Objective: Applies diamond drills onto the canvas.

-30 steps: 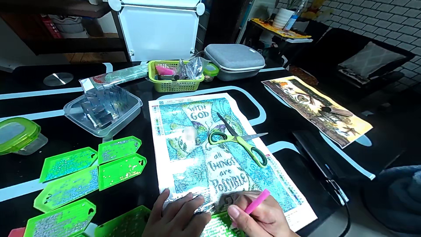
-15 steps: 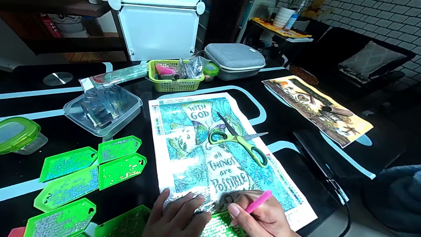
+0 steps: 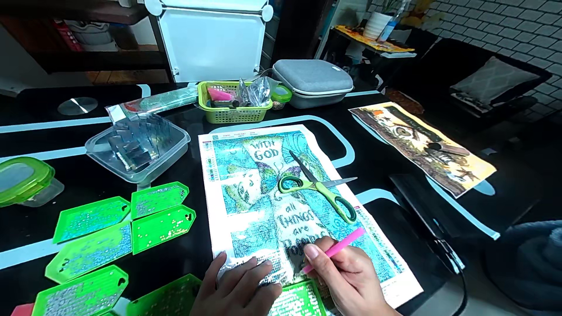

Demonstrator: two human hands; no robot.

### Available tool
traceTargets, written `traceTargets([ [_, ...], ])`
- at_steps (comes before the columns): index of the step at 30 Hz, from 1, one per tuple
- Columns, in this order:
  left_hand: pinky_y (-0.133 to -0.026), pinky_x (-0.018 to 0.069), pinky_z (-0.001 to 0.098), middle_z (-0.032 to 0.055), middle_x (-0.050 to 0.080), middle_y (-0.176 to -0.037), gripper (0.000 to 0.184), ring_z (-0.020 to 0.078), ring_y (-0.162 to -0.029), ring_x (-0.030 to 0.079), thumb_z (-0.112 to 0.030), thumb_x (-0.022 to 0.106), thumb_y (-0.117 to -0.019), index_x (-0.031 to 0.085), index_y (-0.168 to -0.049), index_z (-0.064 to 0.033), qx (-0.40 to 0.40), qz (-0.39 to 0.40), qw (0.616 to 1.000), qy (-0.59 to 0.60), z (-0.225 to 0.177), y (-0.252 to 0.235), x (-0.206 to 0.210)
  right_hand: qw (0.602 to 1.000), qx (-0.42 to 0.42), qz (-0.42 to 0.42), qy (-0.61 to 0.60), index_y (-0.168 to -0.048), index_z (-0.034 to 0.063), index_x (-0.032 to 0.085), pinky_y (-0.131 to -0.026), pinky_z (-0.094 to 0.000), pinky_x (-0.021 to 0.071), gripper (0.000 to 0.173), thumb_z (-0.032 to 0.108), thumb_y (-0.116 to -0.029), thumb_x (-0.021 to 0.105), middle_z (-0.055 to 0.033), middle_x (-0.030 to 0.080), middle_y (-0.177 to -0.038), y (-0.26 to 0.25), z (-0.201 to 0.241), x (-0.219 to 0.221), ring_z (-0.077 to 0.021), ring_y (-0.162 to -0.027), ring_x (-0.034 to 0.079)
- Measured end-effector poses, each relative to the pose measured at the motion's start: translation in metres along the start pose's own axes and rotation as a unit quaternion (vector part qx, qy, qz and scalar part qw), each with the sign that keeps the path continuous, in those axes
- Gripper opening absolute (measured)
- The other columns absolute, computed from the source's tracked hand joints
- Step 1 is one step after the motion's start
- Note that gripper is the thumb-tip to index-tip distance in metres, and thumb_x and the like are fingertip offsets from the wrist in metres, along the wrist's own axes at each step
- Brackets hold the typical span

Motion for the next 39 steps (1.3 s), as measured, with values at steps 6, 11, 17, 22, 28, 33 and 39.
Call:
traceTargets([
  [6,-0.117,0.0261,0.0605,0.0048,0.069,-0.135,0.042,0.0267,-0.130,0.061,-0.048,0.075,-0.0883,0.075,-0.119,-0.0196,0.002,0.000,1.000,-0.005,0.0004,0.0003,0.0004,1.000,0.001,0.005,0.010,-0.089,0.0047,0.061,-0.057,-0.0130,0.0493,0.027,0.020,-0.1092,0.052,0.0009,0.060,-0.069,-0.0006,-0.0011,0.0010,0.0020,-0.062,0.059],
  [11,-0.117,0.0254,0.0605,0.0051,0.069,-0.135,0.042,0.0268,-0.131,0.060,-0.048,0.075,-0.0883,0.075,-0.119,-0.0194,0.002,0.001,1.000,-0.004,0.0007,0.0002,0.0008,1.000,-0.003,0.006,0.021,-0.088,0.0041,0.061,-0.057,-0.0133,0.0490,0.028,0.021,-0.1090,0.053,0.0000,0.061,-0.069,-0.0004,-0.0016,0.0009,0.0015,-0.062,0.059],
  [17,-0.117,0.0261,0.0602,0.0049,0.069,-0.134,0.042,0.0264,-0.130,0.061,-0.048,0.075,-0.0878,0.075,-0.119,-0.0197,0.001,-0.004,1.000,-0.001,0.0006,0.0006,0.0007,0.999,-0.027,0.018,0.013,-0.086,0.0044,0.058,-0.056,-0.0130,0.0483,0.030,0.022,-0.1098,0.051,-0.0014,0.058,-0.067,0.0021,0.0032,-0.0017,0.0011,-0.061,0.058],
  [22,-0.117,0.0261,0.0609,0.0054,0.069,-0.134,0.042,0.0267,-0.130,0.061,-0.047,0.075,-0.0876,0.075,-0.119,-0.0194,0.002,-0.002,1.000,-0.002,0.0009,0.0004,0.0013,1.000,-0.017,0.001,0.004,-0.088,0.0060,0.059,-0.057,-0.0121,0.0486,0.029,0.023,-0.1100,0.051,0.0004,0.060,-0.068,0.0014,0.0026,-0.0025,0.0026,-0.061,0.059],
  [28,-0.117,0.0260,0.0603,0.0047,0.070,-0.134,0.042,0.0264,-0.130,0.061,-0.048,0.075,-0.0881,0.075,-0.118,-0.0193,0.001,-0.003,1.000,-0.003,0.0006,0.0001,0.0011,0.998,-0.029,0.002,0.056,-0.087,0.0042,0.059,-0.057,-0.0136,0.0494,0.029,0.022,-0.1090,0.053,-0.0024,0.060,-0.069,0.0020,0.0012,0.0004,-0.0002,-0.062,0.059],
  [33,-0.118,0.0257,0.0598,0.0049,0.069,-0.135,0.043,0.0260,-0.130,0.061,-0.048,0.074,-0.0883,0.075,-0.119,-0.0193,0.001,-0.001,1.000,-0.004,0.0009,0.0003,0.0012,0.997,-0.029,0.005,0.074,-0.086,0.0042,0.059,-0.057,-0.0130,0.0480,0.030,0.022,-0.1087,0.053,-0.0021,0.058,-0.067,0.0018,0.0014,0.0010,0.0005,-0.061,0.058],
  [39,-0.117,0.0256,0.0605,0.0050,0.069,-0.135,0.042,0.0265,-0.131,0.061,-0.048,0.074,-0.0886,0.075,-0.119,-0.0194,0.002,-0.001,1.000,-0.003,0.0010,0.0004,0.0012,0.998,-0.021,0.006,0.065,-0.088,0.0040,0.060,-0.057,-0.0125,0.0486,0.029,0.022,-0.1089,0.053,-0.0015,0.060,-0.068,0.0010,0.0009,0.0015,0.0012,-0.061,0.058],
])
Point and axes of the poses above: each hand's wrist, its own y-axis away from the middle knuckle, its own x-axis out of the palm, z = x × y, the point moved 3 cm from there along -y, towards the middle knuckle
